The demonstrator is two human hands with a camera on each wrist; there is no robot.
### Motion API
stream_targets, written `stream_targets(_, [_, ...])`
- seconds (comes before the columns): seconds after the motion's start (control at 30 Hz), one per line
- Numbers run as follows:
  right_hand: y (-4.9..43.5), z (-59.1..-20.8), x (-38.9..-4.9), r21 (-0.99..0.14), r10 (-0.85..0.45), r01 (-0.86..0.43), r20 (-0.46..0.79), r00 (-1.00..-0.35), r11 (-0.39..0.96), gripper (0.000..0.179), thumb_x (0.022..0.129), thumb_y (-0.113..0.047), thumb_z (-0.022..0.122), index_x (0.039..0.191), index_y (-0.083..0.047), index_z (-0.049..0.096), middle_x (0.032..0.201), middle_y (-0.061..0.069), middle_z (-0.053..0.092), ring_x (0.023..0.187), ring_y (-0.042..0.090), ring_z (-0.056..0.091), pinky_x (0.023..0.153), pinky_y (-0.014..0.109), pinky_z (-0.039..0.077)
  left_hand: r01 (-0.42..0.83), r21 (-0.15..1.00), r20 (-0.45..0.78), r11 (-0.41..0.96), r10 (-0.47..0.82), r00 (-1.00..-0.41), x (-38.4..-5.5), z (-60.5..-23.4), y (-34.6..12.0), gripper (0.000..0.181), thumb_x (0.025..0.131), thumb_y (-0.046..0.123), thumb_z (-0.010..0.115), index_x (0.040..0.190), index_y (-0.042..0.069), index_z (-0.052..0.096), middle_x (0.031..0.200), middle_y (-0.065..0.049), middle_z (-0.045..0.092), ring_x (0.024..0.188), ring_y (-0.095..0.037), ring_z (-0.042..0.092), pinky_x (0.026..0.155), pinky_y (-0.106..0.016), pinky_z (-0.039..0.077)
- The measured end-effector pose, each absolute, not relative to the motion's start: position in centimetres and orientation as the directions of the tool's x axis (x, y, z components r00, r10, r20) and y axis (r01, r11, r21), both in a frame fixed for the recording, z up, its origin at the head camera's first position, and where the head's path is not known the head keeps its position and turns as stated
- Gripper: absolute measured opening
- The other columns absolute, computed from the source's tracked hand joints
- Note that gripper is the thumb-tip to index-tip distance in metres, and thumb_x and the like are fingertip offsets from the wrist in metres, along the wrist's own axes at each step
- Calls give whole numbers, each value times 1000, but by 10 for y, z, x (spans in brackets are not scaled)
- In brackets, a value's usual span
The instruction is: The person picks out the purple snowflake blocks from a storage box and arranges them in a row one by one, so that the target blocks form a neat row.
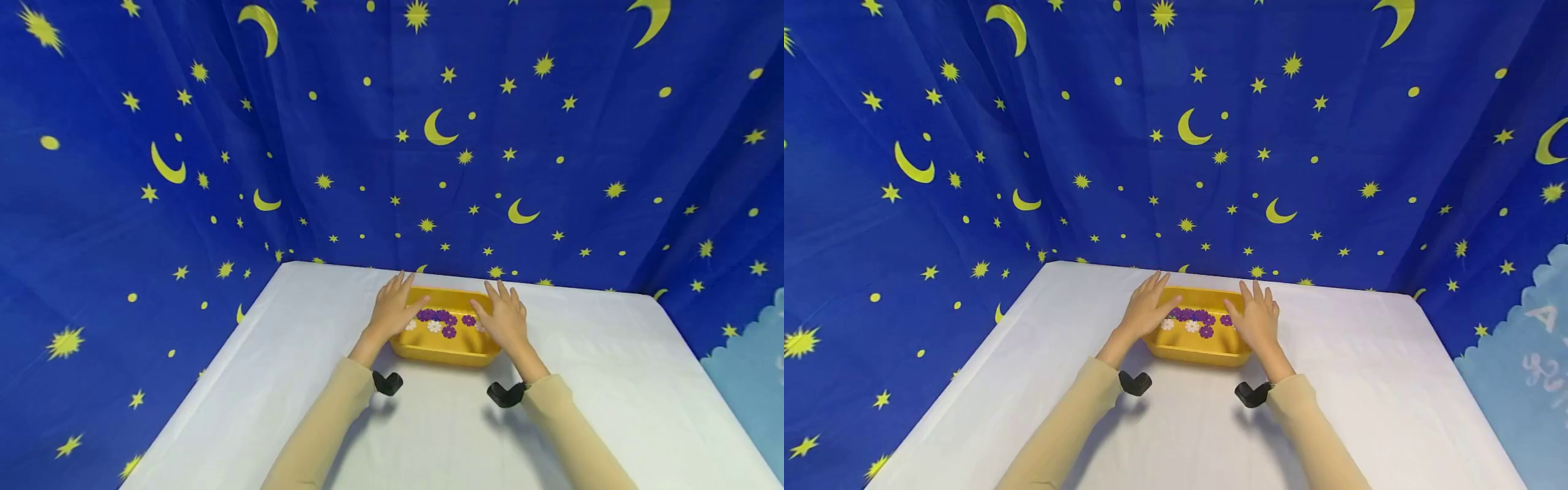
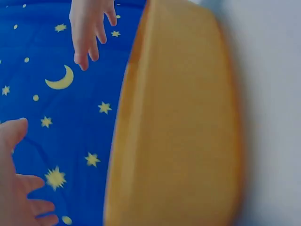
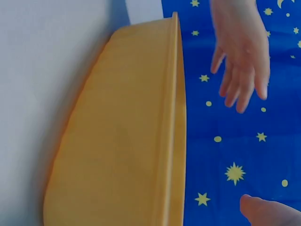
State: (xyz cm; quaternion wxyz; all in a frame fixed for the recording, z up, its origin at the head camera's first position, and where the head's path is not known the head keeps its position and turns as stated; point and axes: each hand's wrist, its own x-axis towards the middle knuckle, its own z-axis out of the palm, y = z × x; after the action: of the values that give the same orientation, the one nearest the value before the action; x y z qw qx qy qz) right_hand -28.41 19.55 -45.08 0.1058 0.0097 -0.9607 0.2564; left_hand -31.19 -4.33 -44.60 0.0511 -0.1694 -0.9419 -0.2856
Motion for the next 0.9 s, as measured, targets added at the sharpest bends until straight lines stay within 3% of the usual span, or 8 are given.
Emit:
stream_targets(0.27, [186, -464, -293, -646, 38, -167, 292, -956, 745, 55, 93, -30, 57, 135, 6, 48, 144, 30, 40, 135, 47, 32, 115, 60, 24, 413, 656, 352, 632, 227, -908, -305, -483, -65, 65, 93, 38, 56, 144, 3, 38, 151, -16, 38, 139, -36, 35, 116, -55, 28])
stream_targets(0.47, [180, -472, -298, -718, 91, -173, 313, -945, 674, 44, 91, -20, 61, 122, 12, 57, 129, 31, 55, 124, 45, 47, 112, 53, 35, 398, 764, 353, 508, 188, -917, -300, -504, -69, 65, 90, 26, 63, 145, 5, 37, 151, -15, 38, 141, -34, 33, 118, -52, 26])
stream_targets(0.6, [177, -479, -301, -769, 129, -150, 289, -949, 622, 40, 90, -16, 62, 119, 11, 59, 121, 30, 61, 114, 43, 57, 103, 52, 46, 413, 809, 379, 418, 166, -910, -295, -515, -69, 67, 87, 24, 66, 145, 7, 38, 150, -15, 39, 140, -35, 34, 118, -54, 26])
stream_targets(0.9, [176, -493, -315, -866, 183, -81, 194, -964, 494, 32, 89, -10, 63, 113, 12, 63, 111, 29, 66, 101, 39, 65, 88, 43, 57, 476, 804, 476, 355, 95, -874, -296, -536, -68, 73, 79, 22, 74, 142, 3, 42, 151, -16, 38, 140, -35, 35, 116, -54, 28])
